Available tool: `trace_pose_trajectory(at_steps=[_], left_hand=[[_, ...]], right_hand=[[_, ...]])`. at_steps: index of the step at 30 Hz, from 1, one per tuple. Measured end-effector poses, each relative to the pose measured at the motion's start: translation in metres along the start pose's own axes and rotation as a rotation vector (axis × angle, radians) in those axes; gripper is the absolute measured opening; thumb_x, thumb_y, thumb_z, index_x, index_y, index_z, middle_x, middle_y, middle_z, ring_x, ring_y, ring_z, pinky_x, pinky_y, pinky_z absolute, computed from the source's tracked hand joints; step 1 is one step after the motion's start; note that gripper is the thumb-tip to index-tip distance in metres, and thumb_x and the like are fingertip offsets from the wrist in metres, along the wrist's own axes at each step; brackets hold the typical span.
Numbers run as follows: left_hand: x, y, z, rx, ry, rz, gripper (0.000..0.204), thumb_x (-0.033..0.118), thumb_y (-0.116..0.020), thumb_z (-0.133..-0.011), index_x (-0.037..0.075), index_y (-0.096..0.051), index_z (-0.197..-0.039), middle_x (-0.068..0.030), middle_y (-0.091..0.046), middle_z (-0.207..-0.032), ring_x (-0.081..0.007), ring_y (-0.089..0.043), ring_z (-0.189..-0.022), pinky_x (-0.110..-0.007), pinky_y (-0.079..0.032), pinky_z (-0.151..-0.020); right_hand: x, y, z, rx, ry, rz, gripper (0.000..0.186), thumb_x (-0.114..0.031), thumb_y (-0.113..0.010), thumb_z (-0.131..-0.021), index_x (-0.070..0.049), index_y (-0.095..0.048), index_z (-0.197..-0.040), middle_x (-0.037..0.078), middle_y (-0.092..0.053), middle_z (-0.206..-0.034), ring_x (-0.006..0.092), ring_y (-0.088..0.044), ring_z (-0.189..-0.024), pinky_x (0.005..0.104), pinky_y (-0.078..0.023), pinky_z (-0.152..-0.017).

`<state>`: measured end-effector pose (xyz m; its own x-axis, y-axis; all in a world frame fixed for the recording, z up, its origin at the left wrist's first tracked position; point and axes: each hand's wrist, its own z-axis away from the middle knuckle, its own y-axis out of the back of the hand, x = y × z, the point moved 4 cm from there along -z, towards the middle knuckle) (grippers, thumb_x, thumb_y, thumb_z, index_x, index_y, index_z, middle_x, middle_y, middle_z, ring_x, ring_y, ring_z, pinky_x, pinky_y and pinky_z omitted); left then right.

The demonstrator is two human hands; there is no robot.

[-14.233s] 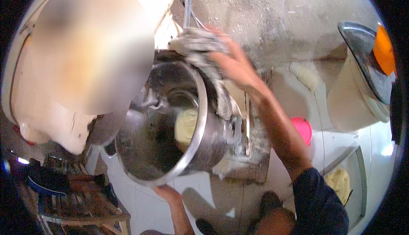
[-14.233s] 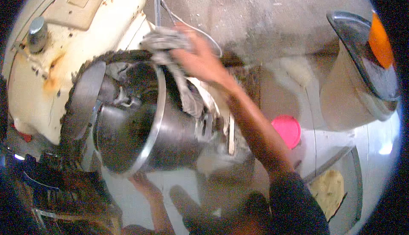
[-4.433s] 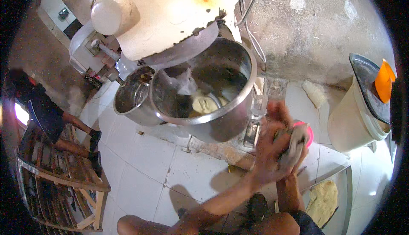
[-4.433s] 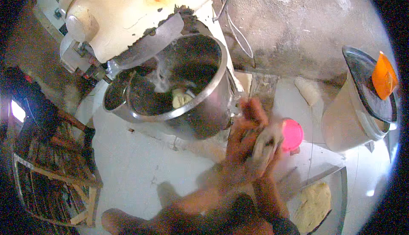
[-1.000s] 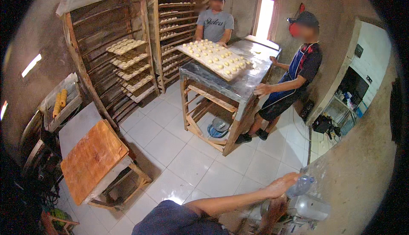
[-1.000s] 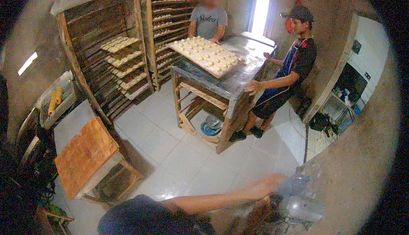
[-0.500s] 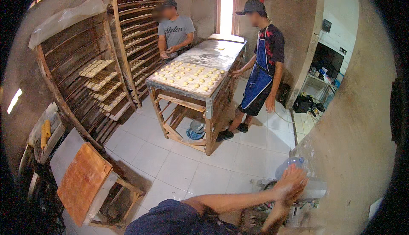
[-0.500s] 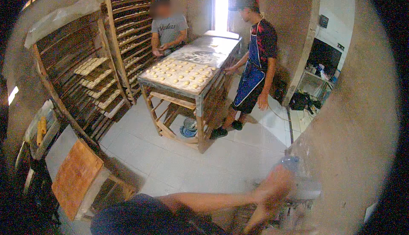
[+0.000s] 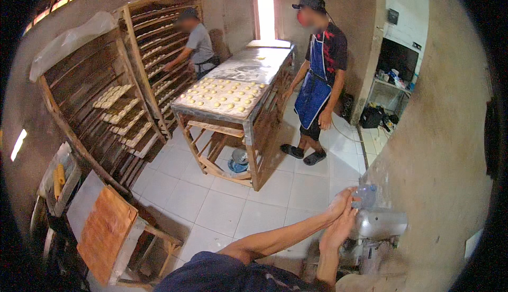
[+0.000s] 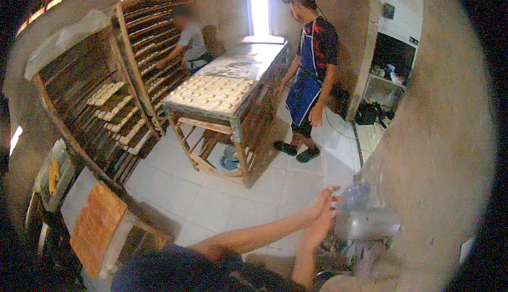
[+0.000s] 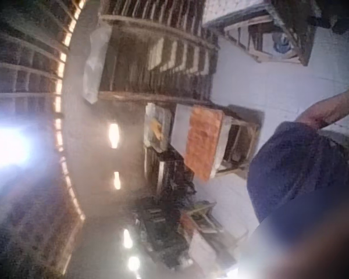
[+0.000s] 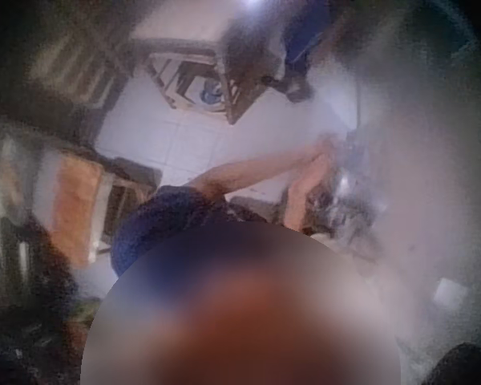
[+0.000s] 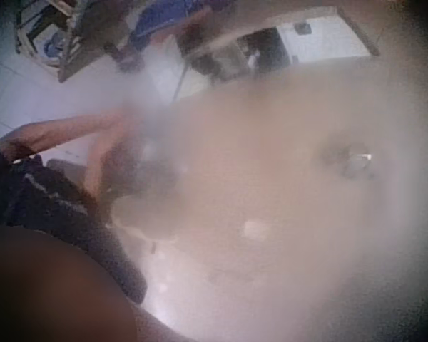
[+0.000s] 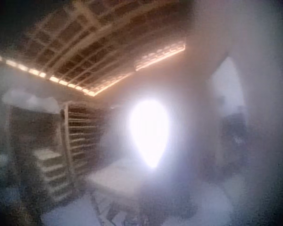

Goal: The person pours water into a dough mixer, scrapes dough from the bowl, and then shapes small dough pieces into rings by hand on a floured table. The shaped dough rings are placed onto a wooden tray alongside other workers.

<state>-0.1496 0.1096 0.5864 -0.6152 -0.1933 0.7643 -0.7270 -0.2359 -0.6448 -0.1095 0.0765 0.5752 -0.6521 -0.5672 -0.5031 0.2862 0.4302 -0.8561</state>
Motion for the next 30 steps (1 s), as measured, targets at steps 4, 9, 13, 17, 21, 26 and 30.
trace_pose_trajectory(at_steps=[4, 9, 13, 17, 21, 26, 30], left_hand=[[0.014, 0.006, 0.011, 0.053, -0.029, -0.324, 0.053, 0.031, -0.034, -0.096, 0.002, -0.028, -0.140, -0.0163, -0.035, -0.139, -0.0346, -0.035, -0.124, -0.043, -0.028, -0.105], [0.017, -0.015, 0.014, 0.239, -0.342, -1.675, 0.054, 0.033, -0.032, -0.096, 0.004, -0.025, -0.141, -0.0178, -0.026, -0.143, -0.0363, -0.027, -0.130, -0.046, -0.023, -0.107], [0.004, -0.042, 0.010, 0.457, -0.496, -2.425, 0.056, 0.035, -0.030, -0.096, 0.005, -0.023, -0.142, -0.0191, -0.018, -0.147, -0.0378, -0.020, -0.134, -0.048, -0.019, -0.108], [-0.004, -0.036, 0.028, 0.327, -0.591, -2.381, 0.056, 0.035, -0.030, -0.096, 0.006, -0.023, -0.143, -0.0204, -0.015, -0.150, -0.0389, -0.017, -0.137, -0.052, -0.016, -0.109], [0.008, -0.003, 0.046, -0.001, -0.578, -1.887, 0.056, 0.031, -0.038, -0.092, 0.008, -0.027, -0.142, -0.0215, -0.023, -0.146, -0.0391, -0.023, -0.134, -0.060, -0.015, -0.106], [0.032, 0.036, 0.038, 0.286, -0.371, -2.035, 0.056, 0.028, -0.050, -0.084, 0.006, -0.038, -0.134, -0.0217, -0.034, -0.139, -0.0394, -0.031, -0.129, -0.060, -0.021, -0.103], [0.017, 0.025, 0.063, 0.135, -0.766, -1.772, 0.051, 0.027, -0.056, -0.081, 0.005, -0.048, -0.125, -0.0214, -0.039, -0.135, -0.0402, -0.037, -0.123, -0.056, -0.030, -0.099]], right_hand=[[-0.007, -0.009, -0.013, -0.091, 0.017, -0.091, 0.061, -0.038, -0.034, -0.095, -0.009, -0.017, -0.146, 0.010, -0.015, -0.152, 0.0256, -0.014, -0.140, 0.0417, -0.008, -0.112], [-0.025, -0.004, -0.036, -0.292, -0.037, -1.221, 0.061, -0.036, -0.038, -0.094, -0.011, -0.018, -0.147, 0.010, -0.016, -0.152, 0.0263, -0.014, -0.139, 0.0437, -0.006, -0.112], [-0.032, 0.037, -0.059, 0.028, 0.293, 0.319, 0.063, -0.048, -0.031, -0.095, -0.013, -0.019, -0.146, 0.013, -0.024, -0.149, 0.0283, -0.021, -0.137, 0.0443, -0.006, -0.112], [-0.021, 0.058, -0.064, -0.037, 0.117, 0.062, 0.068, -0.057, -0.031, -0.092, -0.016, -0.021, -0.146, 0.010, -0.025, -0.148, 0.0293, -0.022, -0.136, 0.0469, -0.010, -0.109], [-0.015, 0.043, -0.031, 0.167, -0.248, -0.516, 0.072, -0.061, -0.039, -0.088, -0.021, -0.021, -0.145, 0.011, -0.026, -0.147, 0.0330, -0.031, -0.131, 0.0493, -0.019, -0.107], [-0.043, 0.001, 0.012, 0.096, -0.192, 0.020, 0.074, -0.058, -0.040, -0.089, -0.023, -0.009, -0.147, 0.011, -0.015, -0.151, 0.0341, -0.031, -0.131, 0.0477, -0.021, -0.108], [-0.052, 0.001, 0.014, 0.176, 0.070, 0.221, 0.073, -0.054, -0.036, -0.093, -0.022, 0.001, -0.148, 0.009, -0.004, -0.154, 0.0321, -0.026, -0.135, 0.0461, -0.018, -0.109]])
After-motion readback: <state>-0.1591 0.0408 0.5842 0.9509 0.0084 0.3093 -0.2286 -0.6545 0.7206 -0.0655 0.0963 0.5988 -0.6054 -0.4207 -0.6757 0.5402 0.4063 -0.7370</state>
